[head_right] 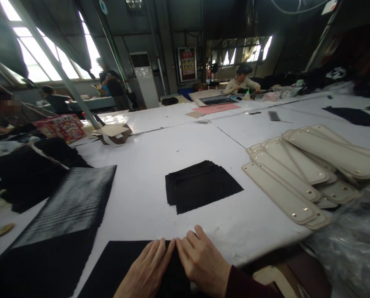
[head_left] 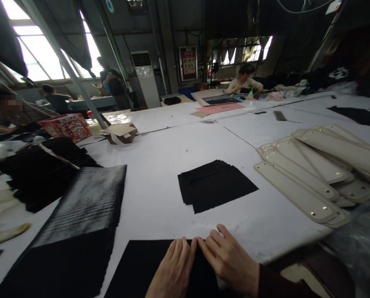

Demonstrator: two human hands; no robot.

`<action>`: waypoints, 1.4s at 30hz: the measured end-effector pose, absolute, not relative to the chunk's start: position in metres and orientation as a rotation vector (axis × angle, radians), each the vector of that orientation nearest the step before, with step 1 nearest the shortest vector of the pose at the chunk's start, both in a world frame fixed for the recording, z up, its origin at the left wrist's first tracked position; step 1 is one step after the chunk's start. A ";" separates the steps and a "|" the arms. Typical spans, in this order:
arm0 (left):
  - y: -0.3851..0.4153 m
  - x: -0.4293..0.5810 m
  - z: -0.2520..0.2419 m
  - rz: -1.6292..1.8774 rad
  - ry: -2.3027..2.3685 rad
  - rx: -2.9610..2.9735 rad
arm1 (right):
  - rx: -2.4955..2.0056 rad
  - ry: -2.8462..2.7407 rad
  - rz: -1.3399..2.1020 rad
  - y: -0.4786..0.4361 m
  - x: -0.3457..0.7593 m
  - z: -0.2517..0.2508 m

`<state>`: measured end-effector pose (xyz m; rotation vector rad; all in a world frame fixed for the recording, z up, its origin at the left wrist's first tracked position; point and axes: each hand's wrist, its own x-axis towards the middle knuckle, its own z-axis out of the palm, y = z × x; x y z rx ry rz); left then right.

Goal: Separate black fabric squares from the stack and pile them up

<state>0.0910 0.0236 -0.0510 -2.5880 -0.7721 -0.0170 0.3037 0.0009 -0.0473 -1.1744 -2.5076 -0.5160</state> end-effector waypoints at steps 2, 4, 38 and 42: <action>0.025 0.090 -0.053 -0.044 -0.760 -2.579 | -1.187 -2.499 -0.518 0.001 0.303 -0.048; 0.026 0.090 -0.054 -0.061 -0.748 -2.570 | -1.199 -2.485 -0.513 0.001 0.302 -0.049; 0.026 0.096 -0.050 0.035 -0.773 -2.634 | -1.373 -2.402 -0.574 -0.022 0.296 -0.057; 0.027 0.098 -0.044 0.139 -0.786 -2.661 | -1.440 -2.404 -0.468 -0.023 0.295 -0.059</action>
